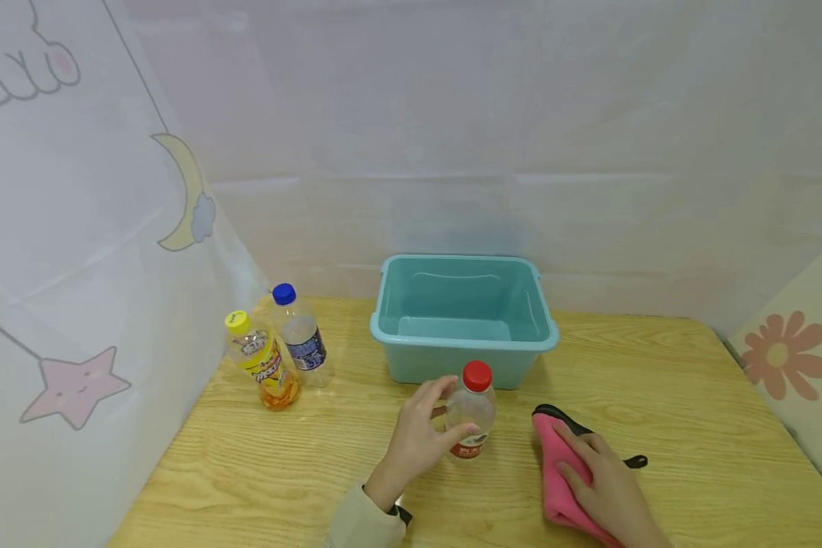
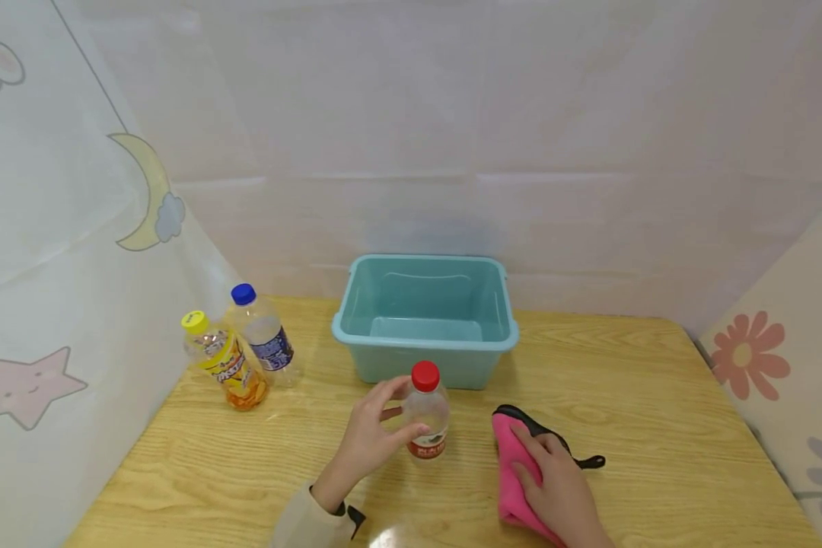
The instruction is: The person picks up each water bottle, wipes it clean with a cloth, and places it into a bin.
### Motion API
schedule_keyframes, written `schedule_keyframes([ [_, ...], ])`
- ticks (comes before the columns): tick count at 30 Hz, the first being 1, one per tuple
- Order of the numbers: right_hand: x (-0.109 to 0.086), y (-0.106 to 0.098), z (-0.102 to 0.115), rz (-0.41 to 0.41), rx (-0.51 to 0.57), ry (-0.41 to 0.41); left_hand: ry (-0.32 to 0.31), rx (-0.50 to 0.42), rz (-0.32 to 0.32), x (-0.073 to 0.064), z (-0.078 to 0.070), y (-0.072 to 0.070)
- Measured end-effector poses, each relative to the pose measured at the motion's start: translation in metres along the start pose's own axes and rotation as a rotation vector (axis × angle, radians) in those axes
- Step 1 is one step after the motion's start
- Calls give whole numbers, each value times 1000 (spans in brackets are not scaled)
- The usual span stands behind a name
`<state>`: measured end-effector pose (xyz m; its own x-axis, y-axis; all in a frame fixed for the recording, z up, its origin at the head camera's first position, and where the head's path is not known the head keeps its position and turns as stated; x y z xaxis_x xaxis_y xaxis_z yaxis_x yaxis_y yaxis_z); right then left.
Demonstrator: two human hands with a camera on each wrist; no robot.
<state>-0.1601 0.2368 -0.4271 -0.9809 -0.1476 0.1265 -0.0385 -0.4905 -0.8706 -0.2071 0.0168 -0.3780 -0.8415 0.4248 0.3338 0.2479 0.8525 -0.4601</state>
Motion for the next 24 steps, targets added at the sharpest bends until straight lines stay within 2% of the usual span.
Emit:
schedule_keyframes([
  [4,3,13,5,23,-24,-35,6,9,-1,0,-2,0],
  [13,5,40,2,110,-54,-40,9,12,-1,0,-2,0],
  [16,5,43,2,138,-53,-50,8,15,-1,0,-2,0],
  [20,8,39,-1,206,17,-22,7,18,-1,0,-2,-1],
  [24,15,23,-4,172,114,-10,14,21,-3,0,-2,-1],
])
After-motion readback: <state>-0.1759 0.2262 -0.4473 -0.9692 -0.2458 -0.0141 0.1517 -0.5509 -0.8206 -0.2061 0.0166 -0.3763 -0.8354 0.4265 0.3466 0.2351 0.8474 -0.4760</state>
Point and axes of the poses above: each hand's wrist, its own x-axis towards the middle knuckle, its own y-axis out of the palm, z = x × y, the point moved 10 cm from there along x, towards the middle knuckle, and after that the axes turned 7 degrees about z, right-handed, at the moved point
